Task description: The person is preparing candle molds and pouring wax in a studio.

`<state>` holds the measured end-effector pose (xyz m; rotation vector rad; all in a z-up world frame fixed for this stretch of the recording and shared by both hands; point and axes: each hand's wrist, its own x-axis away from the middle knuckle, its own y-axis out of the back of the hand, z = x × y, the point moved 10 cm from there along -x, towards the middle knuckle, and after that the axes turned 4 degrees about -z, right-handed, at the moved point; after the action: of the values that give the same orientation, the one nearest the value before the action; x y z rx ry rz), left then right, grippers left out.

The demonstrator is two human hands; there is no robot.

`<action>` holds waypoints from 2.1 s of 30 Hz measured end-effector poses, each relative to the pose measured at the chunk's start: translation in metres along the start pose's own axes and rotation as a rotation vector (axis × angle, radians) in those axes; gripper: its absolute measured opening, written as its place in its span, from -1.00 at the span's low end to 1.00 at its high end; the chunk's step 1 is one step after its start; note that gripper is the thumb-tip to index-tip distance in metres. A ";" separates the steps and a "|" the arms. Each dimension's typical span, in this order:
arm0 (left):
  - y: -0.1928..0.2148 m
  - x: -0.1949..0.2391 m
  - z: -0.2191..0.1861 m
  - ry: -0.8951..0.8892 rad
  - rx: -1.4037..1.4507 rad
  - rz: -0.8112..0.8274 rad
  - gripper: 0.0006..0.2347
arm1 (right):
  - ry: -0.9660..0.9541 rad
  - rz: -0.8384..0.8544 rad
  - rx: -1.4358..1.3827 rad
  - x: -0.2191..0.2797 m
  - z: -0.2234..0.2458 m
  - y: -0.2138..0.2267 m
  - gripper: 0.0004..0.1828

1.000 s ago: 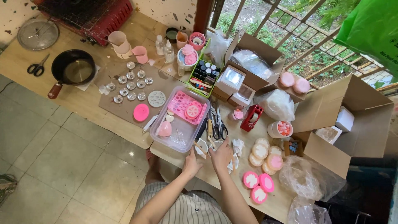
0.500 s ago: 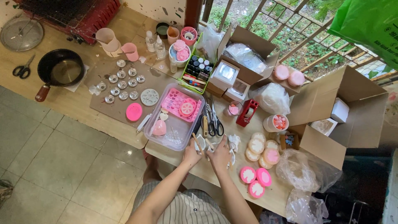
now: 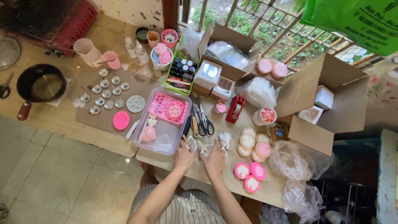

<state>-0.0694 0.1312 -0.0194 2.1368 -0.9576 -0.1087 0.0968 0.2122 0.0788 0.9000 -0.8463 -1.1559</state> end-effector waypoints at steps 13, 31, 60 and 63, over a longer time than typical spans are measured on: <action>0.002 0.004 -0.022 0.027 -0.119 0.109 -0.32 | -0.105 -0.087 -0.353 0.112 -0.072 0.046 -0.45; 0.012 0.005 -0.027 -0.151 -0.229 0.122 -0.37 | -0.192 -0.185 -0.389 0.043 -0.142 -0.013 -0.22; 0.363 -0.072 0.078 0.066 -0.167 0.036 -0.29 | -0.333 -0.463 -0.297 0.039 -0.242 -0.067 -0.31; 0.362 -0.110 0.070 -0.050 -0.159 0.120 -0.35 | -0.364 -0.641 -0.353 0.068 -0.214 -0.070 -0.47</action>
<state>-0.3900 0.0109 0.1557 1.9348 -1.0682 -0.1732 0.2768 0.1656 -0.0645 0.6867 -0.6161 -2.0039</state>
